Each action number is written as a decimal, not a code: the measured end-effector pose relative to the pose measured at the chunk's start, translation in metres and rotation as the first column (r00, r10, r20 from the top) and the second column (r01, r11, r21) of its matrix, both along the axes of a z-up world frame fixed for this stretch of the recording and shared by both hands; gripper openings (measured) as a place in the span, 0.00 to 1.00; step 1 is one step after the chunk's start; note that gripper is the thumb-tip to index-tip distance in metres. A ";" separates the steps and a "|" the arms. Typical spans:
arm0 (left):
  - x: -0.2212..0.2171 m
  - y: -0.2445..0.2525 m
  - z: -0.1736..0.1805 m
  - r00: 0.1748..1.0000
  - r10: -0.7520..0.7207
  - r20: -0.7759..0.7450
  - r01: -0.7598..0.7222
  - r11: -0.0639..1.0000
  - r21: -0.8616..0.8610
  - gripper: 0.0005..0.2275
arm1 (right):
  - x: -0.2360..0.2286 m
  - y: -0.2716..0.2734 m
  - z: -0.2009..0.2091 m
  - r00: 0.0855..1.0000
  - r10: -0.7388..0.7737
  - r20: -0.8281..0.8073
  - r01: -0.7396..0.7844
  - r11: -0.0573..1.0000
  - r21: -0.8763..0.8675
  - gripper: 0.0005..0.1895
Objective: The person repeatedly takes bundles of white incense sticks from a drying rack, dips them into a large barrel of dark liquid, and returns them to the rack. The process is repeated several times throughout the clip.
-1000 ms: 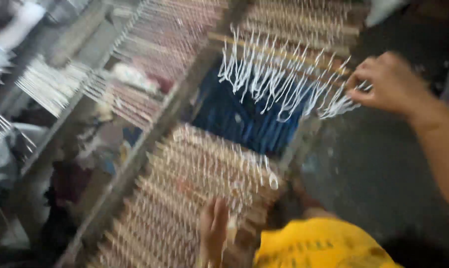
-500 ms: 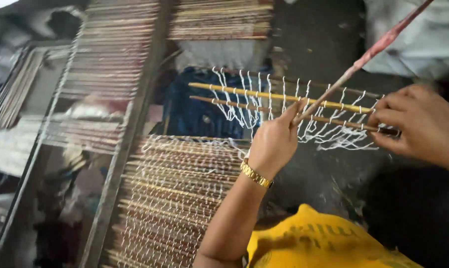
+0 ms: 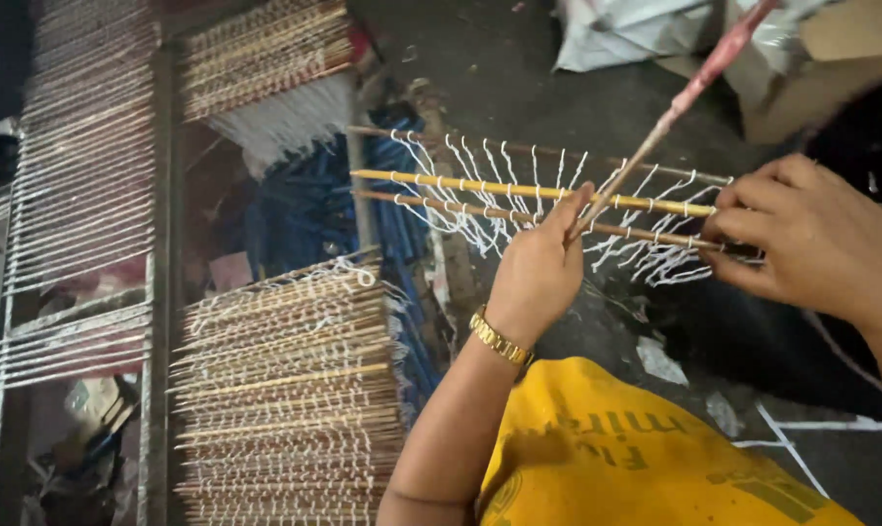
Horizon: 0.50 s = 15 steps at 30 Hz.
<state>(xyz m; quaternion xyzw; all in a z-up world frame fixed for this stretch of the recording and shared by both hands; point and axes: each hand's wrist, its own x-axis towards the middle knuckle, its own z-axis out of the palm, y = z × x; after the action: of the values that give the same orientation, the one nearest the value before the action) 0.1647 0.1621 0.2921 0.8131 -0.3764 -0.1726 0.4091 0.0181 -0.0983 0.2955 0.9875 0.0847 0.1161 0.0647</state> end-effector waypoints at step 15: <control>-0.126 -0.075 0.016 0.980 -0.199 -0.019 0.199 0.980 0.026 0.25 | -0.146 -0.028 0.023 0.977 -0.207 -0.047 0.205 0.978 -0.048 0.11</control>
<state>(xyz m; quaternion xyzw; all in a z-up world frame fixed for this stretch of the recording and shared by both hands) 0.0387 0.0873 0.3077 0.7755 -0.4500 -0.2245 0.3817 -0.1275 -0.1264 0.3190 0.9920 -0.0138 0.0811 0.0953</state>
